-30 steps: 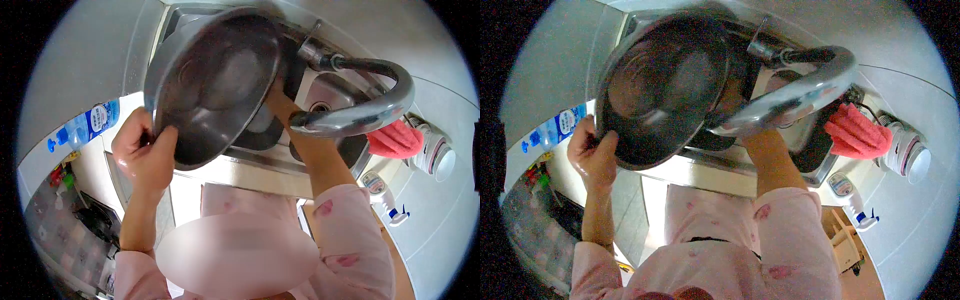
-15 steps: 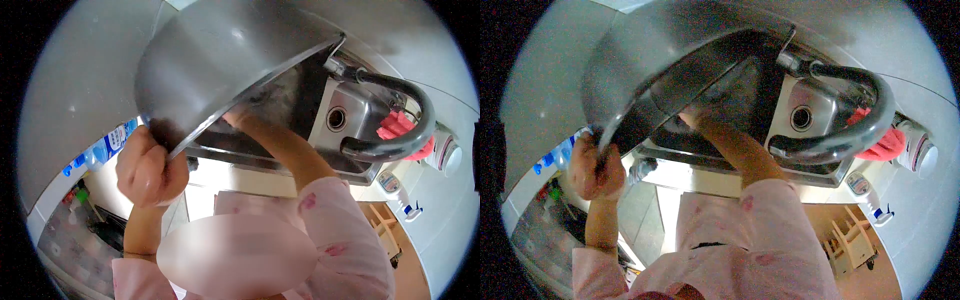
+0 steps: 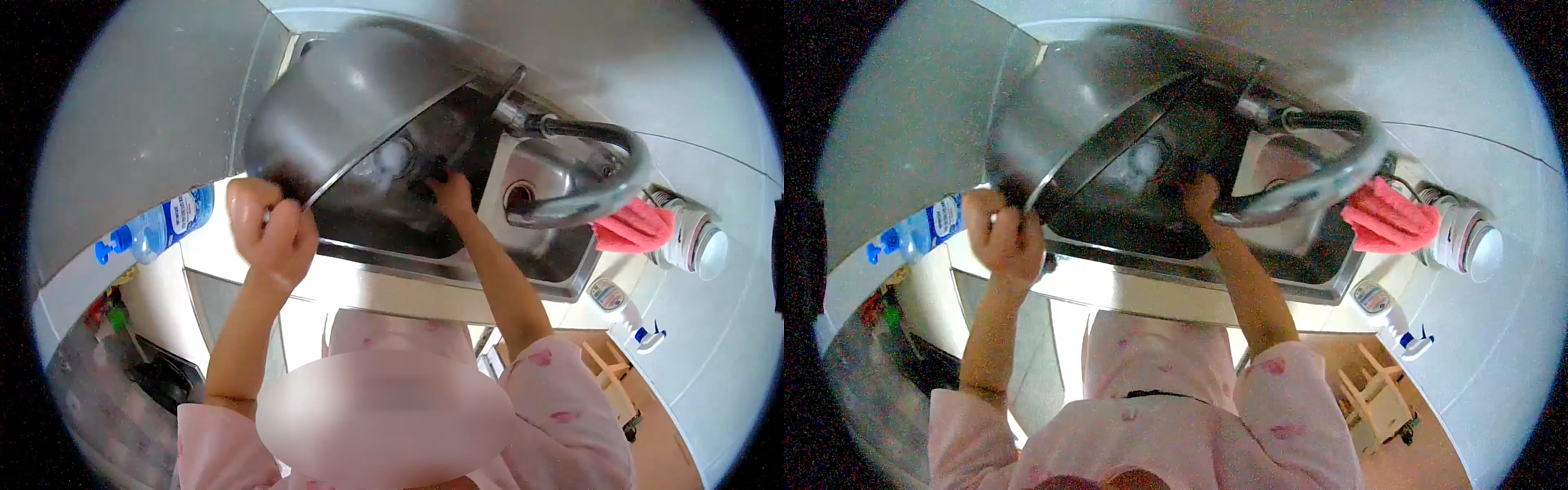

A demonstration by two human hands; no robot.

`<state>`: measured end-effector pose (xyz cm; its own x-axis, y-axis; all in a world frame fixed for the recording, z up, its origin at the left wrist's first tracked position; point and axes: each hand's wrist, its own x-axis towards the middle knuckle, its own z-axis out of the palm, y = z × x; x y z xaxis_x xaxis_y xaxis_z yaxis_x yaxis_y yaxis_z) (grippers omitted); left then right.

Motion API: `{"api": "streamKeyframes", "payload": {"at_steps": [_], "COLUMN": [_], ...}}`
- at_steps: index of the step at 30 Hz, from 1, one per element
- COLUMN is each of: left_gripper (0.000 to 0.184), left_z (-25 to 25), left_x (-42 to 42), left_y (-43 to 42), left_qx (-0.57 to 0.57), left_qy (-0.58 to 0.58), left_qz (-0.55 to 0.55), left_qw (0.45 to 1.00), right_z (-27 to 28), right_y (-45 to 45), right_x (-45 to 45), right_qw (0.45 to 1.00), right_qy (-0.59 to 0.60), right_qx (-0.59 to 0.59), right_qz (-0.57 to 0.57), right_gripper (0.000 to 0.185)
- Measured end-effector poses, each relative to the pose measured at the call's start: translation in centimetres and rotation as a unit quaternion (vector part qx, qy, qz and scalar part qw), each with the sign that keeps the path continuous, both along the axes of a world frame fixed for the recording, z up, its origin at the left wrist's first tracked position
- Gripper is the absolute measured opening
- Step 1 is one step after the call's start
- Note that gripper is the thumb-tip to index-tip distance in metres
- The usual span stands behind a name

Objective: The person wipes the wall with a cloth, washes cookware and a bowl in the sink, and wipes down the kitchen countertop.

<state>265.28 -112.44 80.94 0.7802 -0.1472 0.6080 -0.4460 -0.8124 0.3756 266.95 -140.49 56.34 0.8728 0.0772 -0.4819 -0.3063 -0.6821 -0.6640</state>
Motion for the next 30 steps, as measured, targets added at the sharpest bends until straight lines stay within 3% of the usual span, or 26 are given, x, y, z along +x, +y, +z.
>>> {"api": "streamKeyframes", "payload": {"at_steps": [2,5,6,8,10,13,15,16,19,22,25,26,27,29,30], "left_gripper": [0.017,0.019,0.021,0.024,0.026,0.028,0.035,0.027,0.022,0.019,0.015,0.016,0.018,0.025,0.029], "left_z": [-2.1,-4.5,-5.6,-7.4,-7.8,-8.8,-9.0,-9.1,-7.5,-6.4,-6.8,-7.0,-6.9,-6.8,-6.8], "left_x": [-0.3,-1.0,-1.2,-1.6,-1.9,-2.4,-2.5,-2.5,-2.0,-1.8,-1.8,-1.8,-1.9,-2.0,-2.0], "left_y": [-1.5,-3.5,-4.3,-5.8,-7.5,-9.8,-11.4,-11.8,-14.5,-15.3,-15.8,-16.4,-17.0,-18.0,-18.3], "left_qx": [-0.015,0.012,0.007,0.001,0.019,0.012,0.001,0.002,-0.033,-0.063,-0.111,-0.109,-0.106,-0.122,-0.129], "left_qy": [0.011,0.032,0.029,0.023,0.007,0.013,-0.008,-0.021,-0.049,-0.039,-0.006,-0.001,0.004,0.006,0.007], "left_qz": [0.021,0.081,0.100,0.139,0.183,0.233,0.253,0.250,0.273,0.256,0.194,0.202,0.208,0.222,0.227], "left_qw": [1.000,0.996,0.994,0.990,0.983,0.972,0.967,0.968,0.960,0.964,0.975,0.973,0.972,0.967,0.965], "right_z": [2.5,11.9,13.5,14.4,18.8,22.7,20.2,21.3,20.5,19.6,19.4,19.2,18.7,17.5,16.9], "right_y": [-0.9,-1.1,-1.0,-0.9,1.3,4.4,6.4,7.4,8.3,7.0,4.1,3.3,3.2,3.1,2.6], "right_x": [-0.3,0.0,0.0,0.8,1.6,2.9,4.0,3.9,3.7,3.6,2.3,1.8,1.8,2.0,2.5], "right_qw": [0.959,0.952,0.898,0.907,0.870,0.887,0.926,0.943,0.926,0.939,0.929,0.943,0.940,0.853,0.880], "right_qy": [0.065,-0.017,0.014,-0.044,-0.032,-0.087,-0.163,-0.203,-0.378,-0.344,-0.349,-0.317,-0.227,-0.030,-0.030], "right_qx": [0.200,0.250,0.371,0.347,0.372,0.363,0.284,0.219,-0.013,-0.004,0.121,0.092,0.219,0.449,0.411], "right_qz": [-0.191,-0.175,-0.236,-0.235,-0.322,-0.273,-0.188,-0.145,-0.005,0.015,-0.019,-0.054,-0.126,-0.264,-0.236], "right_gripper": [0.057,0.062,0.064,0.063,0.059,0.056,0.060,0.058,0.051,0.043,0.037,0.040,0.043,0.049,0.055]}}
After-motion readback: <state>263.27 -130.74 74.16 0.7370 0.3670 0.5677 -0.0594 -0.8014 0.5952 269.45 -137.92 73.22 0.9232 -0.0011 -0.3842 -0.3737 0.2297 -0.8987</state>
